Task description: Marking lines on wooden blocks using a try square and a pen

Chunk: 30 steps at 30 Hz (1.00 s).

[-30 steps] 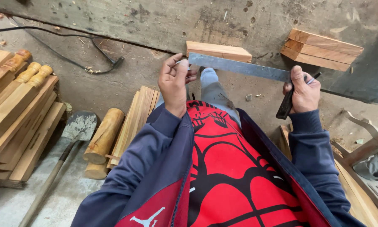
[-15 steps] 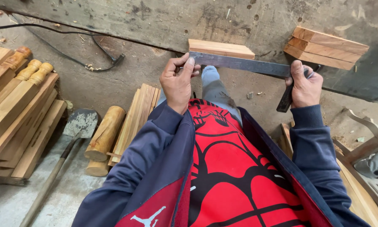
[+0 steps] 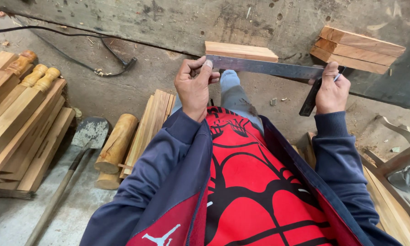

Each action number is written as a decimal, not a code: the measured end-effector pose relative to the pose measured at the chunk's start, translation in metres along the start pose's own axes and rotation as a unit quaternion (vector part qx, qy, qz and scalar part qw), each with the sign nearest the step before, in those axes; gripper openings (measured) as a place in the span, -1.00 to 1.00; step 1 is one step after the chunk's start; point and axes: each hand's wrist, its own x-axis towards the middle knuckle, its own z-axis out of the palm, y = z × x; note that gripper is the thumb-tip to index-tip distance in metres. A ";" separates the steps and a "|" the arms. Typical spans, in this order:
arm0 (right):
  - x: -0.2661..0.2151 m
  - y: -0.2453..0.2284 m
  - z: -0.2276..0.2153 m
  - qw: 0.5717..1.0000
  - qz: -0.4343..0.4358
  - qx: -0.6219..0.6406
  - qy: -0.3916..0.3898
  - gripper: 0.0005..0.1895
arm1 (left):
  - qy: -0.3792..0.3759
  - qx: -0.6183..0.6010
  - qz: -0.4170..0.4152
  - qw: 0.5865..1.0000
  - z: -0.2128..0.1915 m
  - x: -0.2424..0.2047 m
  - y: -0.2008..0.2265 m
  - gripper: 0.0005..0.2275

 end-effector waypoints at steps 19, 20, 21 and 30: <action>-0.057 -0.090 -0.005 0.891 -0.387 -0.184 0.149 -0.73 | 0.007 0.024 -0.003 1.000 0.002 0.002 0.003 -0.93; -0.052 -0.083 0.010 0.937 -0.341 0.032 0.061 -0.66 | 0.007 0.026 0.001 1.000 0.003 0.003 0.003 -0.93; -0.047 -0.076 0.024 0.928 -0.278 0.246 -0.039 -0.53 | 0.007 0.029 0.005 1.000 0.004 0.004 0.003 -0.93; -0.043 -0.119 0.134 0.925 -0.338 0.054 -0.167 -0.71 | -0.009 -0.008 -0.004 1.000 0.003 0.006 0.002 -0.93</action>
